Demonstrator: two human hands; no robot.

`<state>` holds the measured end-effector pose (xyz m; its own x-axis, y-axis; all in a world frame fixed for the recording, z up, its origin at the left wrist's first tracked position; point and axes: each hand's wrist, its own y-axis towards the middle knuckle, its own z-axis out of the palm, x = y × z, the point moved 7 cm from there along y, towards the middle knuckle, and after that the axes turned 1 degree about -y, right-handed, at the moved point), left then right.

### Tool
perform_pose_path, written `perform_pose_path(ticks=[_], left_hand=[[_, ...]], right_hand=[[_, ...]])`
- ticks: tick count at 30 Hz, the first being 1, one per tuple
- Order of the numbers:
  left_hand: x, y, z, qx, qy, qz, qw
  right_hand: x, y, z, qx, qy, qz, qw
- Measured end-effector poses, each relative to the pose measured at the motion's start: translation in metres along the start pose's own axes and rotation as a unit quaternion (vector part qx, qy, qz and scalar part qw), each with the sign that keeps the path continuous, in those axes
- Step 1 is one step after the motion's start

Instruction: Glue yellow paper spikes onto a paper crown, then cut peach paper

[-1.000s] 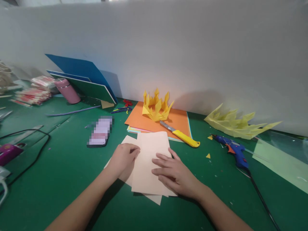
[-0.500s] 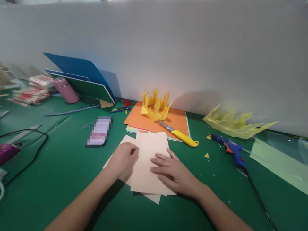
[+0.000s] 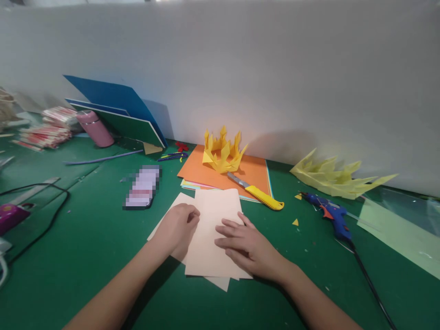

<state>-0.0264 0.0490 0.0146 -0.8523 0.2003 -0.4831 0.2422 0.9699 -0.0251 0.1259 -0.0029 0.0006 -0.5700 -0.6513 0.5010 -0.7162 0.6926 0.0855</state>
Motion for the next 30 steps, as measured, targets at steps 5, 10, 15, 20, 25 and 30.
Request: perform_pose_path(ticks=[5,10,15,20,25,30], left_hand=[[0.003,0.000,0.001,-0.010,-0.007,0.007,1.000],[0.005,0.000,0.001,-0.014,-0.011,0.016,1.000],[0.005,0.000,0.002,-0.013,-0.014,0.023,1.000],[0.006,-0.001,0.002,-0.021,-0.021,0.024,0.999],[0.009,0.000,0.003,-0.021,-0.021,0.016,0.999],[0.012,0.001,0.005,0.001,-0.021,0.009,1.000]], right_hand=[[0.001,0.000,0.000,0.001,0.001,-0.002,1.000],[0.002,-0.001,-0.001,-0.002,-0.002,-0.007,1.000],[0.002,0.000,-0.001,-0.001,-0.010,-0.010,1.000],[0.002,-0.001,-0.002,-0.001,-0.017,-0.018,1.000],[0.001,-0.001,-0.002,-0.003,-0.016,-0.023,1.000],[0.000,-0.001,0.000,-0.003,-0.015,-0.022,1.000]])
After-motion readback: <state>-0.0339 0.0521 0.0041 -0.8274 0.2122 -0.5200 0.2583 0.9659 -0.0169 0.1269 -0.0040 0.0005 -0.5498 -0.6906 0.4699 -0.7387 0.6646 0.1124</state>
